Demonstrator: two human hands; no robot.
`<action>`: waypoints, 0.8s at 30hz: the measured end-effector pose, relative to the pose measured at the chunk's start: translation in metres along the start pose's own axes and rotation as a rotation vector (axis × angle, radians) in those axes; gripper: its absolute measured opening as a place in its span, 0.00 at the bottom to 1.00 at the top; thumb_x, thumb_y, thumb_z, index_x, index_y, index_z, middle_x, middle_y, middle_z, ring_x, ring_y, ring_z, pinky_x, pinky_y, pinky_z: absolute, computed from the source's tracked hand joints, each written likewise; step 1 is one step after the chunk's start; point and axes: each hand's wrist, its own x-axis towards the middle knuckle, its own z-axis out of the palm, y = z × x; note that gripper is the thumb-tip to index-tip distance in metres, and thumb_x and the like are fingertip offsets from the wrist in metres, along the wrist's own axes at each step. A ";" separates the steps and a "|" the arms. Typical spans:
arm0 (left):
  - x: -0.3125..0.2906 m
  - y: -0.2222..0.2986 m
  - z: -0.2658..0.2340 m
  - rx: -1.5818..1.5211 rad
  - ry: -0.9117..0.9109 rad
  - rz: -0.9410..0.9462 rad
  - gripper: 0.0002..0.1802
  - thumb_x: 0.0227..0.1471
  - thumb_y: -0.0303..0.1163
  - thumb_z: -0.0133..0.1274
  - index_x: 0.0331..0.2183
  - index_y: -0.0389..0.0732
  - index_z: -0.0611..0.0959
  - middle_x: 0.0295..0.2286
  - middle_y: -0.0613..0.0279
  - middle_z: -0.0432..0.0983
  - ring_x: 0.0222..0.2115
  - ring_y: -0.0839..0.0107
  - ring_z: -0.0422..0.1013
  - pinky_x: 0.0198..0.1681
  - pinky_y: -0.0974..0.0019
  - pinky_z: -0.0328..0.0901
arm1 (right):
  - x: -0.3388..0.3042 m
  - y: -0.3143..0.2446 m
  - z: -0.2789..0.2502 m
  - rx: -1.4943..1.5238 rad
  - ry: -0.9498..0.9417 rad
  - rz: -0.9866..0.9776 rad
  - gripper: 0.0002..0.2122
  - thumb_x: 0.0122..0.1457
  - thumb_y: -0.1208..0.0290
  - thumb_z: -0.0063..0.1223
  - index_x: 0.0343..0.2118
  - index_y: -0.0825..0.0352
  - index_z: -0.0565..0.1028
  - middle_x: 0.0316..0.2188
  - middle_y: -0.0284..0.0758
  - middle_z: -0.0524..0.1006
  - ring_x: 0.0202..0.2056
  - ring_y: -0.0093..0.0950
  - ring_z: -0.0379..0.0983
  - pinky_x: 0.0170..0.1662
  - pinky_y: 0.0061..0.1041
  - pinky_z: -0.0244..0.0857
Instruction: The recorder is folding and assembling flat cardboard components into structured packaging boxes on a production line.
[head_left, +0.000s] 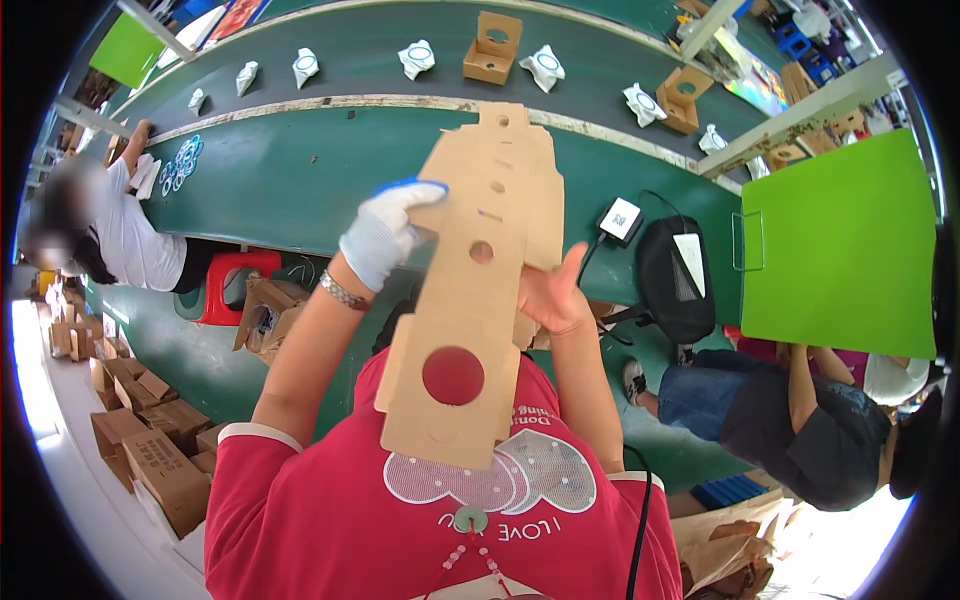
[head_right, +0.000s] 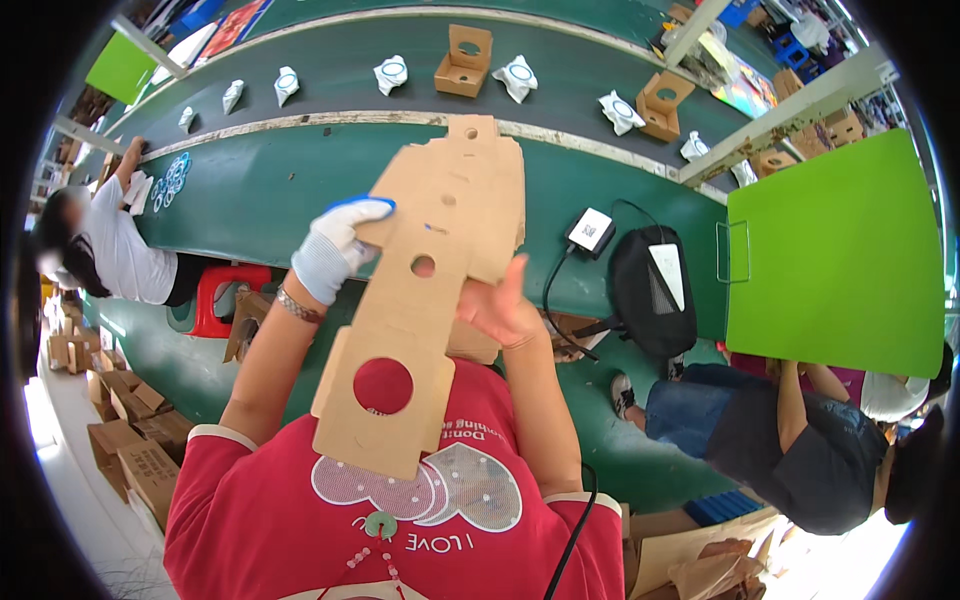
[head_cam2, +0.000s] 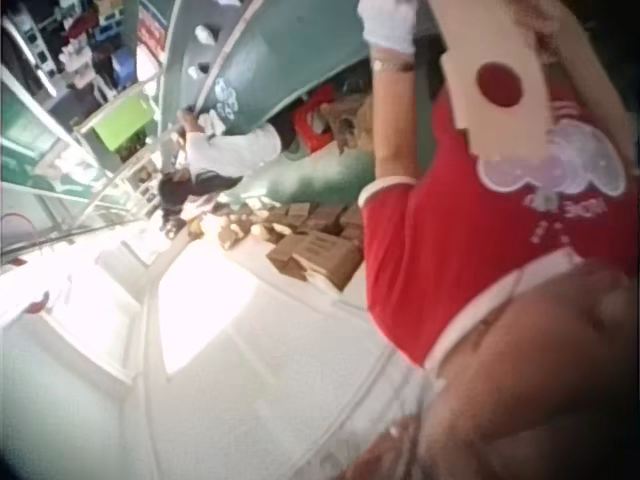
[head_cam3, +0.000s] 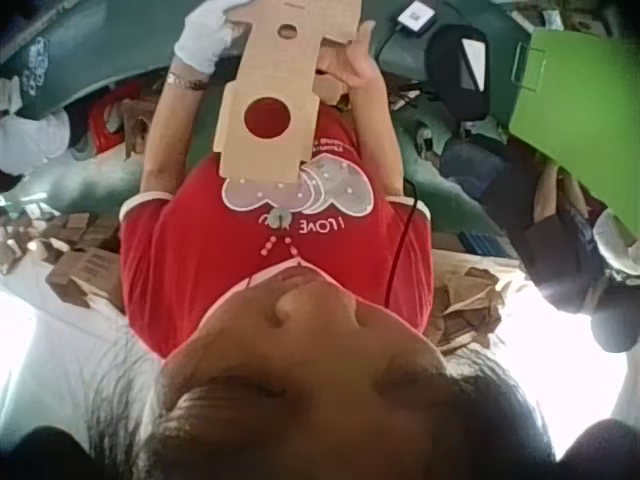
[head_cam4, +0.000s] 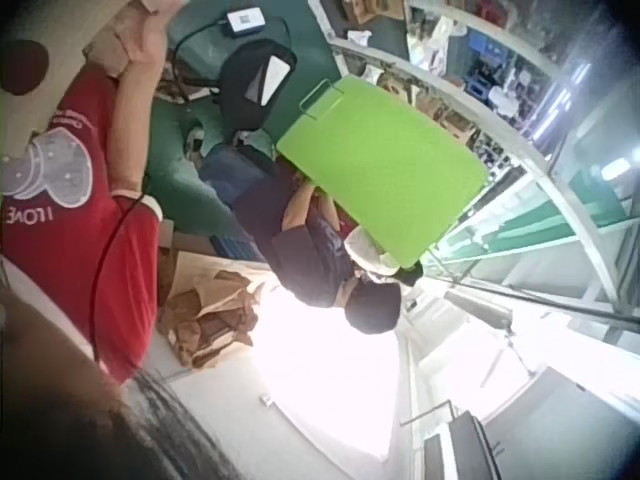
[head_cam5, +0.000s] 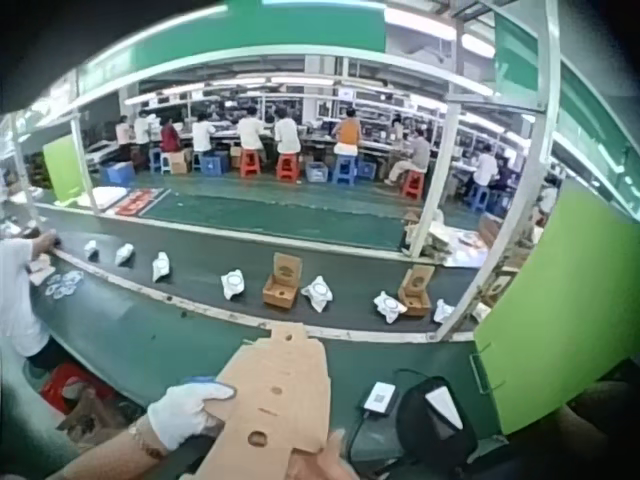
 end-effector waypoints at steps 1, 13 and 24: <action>-0.007 -0.006 0.008 0.032 0.007 0.054 0.19 0.47 0.15 0.55 0.43 0.38 0.83 0.41 0.57 0.80 0.41 0.67 0.77 0.47 0.64 0.72 | 0.000 -0.001 -0.006 -0.011 -0.020 0.008 0.50 0.56 0.25 0.33 0.66 0.72 0.55 0.63 0.46 0.64 0.61 0.42 0.64 0.60 0.44 0.62; -0.033 0.038 0.027 -0.632 -0.073 -0.297 0.40 0.63 0.37 0.49 0.67 0.36 0.49 0.65 0.50 0.50 0.66 0.65 0.48 0.67 0.62 0.46 | 0.004 0.011 0.034 -0.335 0.591 -0.236 0.44 0.49 0.87 0.45 0.71 0.59 0.45 0.59 0.36 0.66 0.55 0.30 0.68 0.55 0.26 0.64; -0.050 0.011 0.070 -0.315 0.036 -0.234 0.16 0.67 0.32 0.40 0.51 0.38 0.74 0.51 0.59 0.71 0.51 0.71 0.67 0.57 0.66 0.60 | -0.003 0.019 0.044 -0.616 0.568 -0.192 0.13 0.68 0.68 0.46 0.53 0.62 0.69 0.48 0.32 0.70 0.54 0.23 0.63 0.57 0.25 0.58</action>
